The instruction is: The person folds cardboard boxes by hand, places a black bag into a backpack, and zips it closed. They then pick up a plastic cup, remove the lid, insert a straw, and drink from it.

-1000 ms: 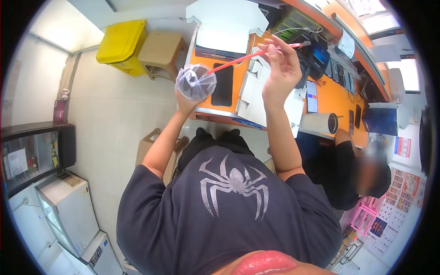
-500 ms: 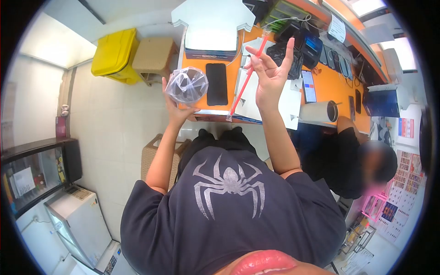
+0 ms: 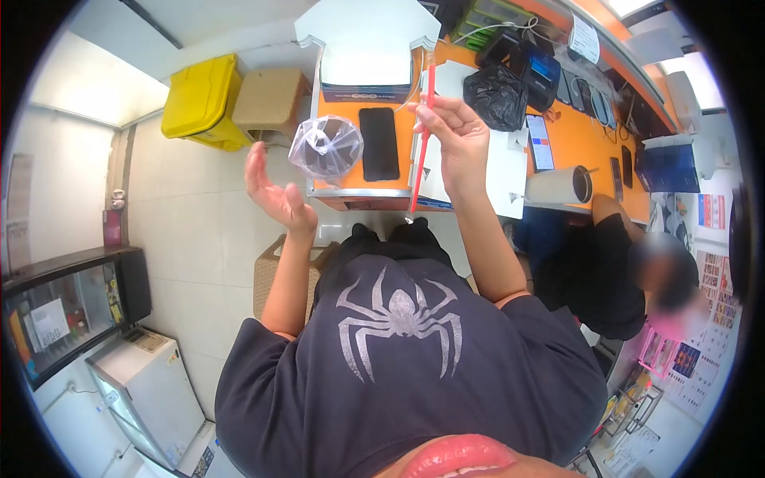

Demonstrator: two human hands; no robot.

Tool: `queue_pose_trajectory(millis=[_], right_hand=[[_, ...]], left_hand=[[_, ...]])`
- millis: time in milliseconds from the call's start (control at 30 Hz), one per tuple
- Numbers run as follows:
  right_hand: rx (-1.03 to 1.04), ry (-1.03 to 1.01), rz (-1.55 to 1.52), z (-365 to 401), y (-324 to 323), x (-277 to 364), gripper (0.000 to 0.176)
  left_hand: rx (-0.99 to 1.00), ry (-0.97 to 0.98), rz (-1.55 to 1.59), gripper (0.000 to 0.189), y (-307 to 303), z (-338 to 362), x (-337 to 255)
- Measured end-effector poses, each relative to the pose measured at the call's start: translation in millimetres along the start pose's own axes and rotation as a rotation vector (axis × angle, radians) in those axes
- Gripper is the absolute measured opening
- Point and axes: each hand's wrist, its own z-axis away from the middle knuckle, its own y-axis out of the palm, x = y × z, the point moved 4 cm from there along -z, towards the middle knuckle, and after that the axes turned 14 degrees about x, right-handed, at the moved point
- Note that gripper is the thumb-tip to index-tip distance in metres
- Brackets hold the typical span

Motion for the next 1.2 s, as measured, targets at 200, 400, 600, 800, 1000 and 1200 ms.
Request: queue_pose_trajectory(millis=[200,400,600,800,1000,1200], right_hand=[[0.084,0.145,-0.100,15,16,-9,0.012],[0.144,0.248,-0.090,26,22,-25,0.008],[0.194,0.224,-0.057,31,27,-26,0.010],[0.226,0.301,-0.081,42,40,-18,0.015],[-0.087,0.147,-0.065,46,-3,-67,0.049],[-0.182,-0.115,-0.068,-21,-41,-63,0.049]], left_hand=[[0.325,-0.350,0.334,0.021,52,-47,-32],[0.544,-0.569,0.689,0.031,76,-41,-22],[0.558,-0.524,0.551,0.015,72,-48,-38],[0.727,-0.305,0.240,0.014,71,-47,-44],[0.485,-0.347,0.295,0.024,61,-16,-44],[0.251,-0.208,-0.060,0.023,19,-11,-28]])
